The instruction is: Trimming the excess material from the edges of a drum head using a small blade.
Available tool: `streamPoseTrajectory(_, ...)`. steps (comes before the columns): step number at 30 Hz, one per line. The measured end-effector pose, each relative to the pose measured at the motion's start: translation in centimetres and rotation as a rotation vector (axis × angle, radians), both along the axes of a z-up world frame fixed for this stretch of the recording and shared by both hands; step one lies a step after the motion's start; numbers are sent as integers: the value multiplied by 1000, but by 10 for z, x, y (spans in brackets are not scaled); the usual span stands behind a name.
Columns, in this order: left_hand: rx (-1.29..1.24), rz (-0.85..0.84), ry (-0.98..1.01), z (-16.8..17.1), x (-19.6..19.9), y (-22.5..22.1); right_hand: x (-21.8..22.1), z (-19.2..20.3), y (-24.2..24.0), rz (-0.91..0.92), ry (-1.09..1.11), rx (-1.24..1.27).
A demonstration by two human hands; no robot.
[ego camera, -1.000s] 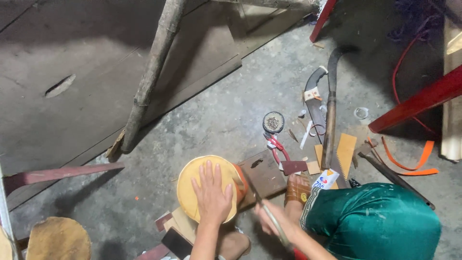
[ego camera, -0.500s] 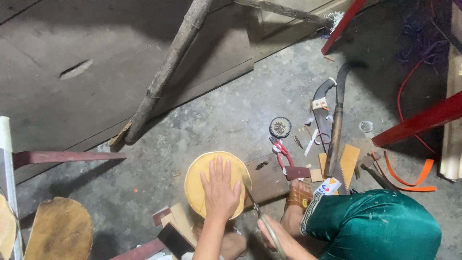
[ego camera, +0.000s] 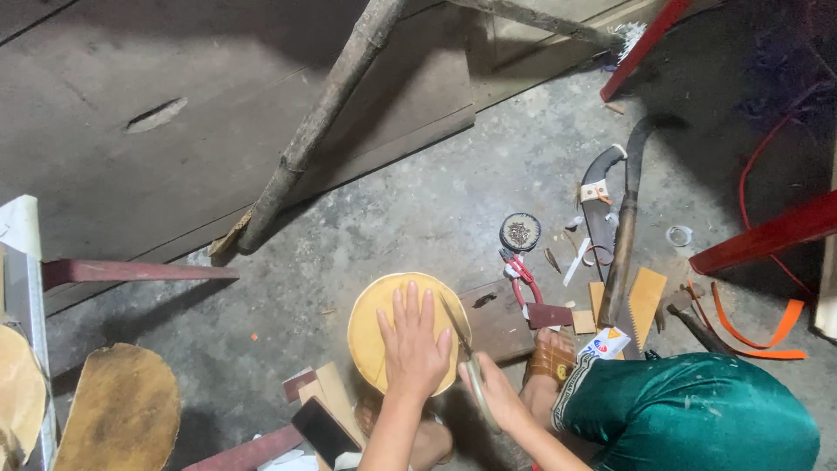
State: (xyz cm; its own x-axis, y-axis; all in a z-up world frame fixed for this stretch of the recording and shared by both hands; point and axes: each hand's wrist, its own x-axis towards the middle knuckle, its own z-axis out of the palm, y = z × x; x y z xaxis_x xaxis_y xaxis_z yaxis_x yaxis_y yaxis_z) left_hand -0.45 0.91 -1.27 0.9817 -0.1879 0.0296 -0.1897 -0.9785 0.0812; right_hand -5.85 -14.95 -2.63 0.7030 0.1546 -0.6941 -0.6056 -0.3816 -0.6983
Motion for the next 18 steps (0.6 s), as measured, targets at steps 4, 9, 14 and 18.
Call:
streamPoseTrajectory(4,5,11,34,0,2,1,5,-27,-2,2,-81,38)
streamPoseTrajectory(9,4,2,5,1,0,0,3,-45,0,-102,49,111)
streamPoseTrajectory(14,24,-1,-5,-2,-2,1,4,-26,7,-277,163,203)
streamPoseTrajectory(18,54,0,-4,-4,-1,1,0,-38,9,-323,173,252)
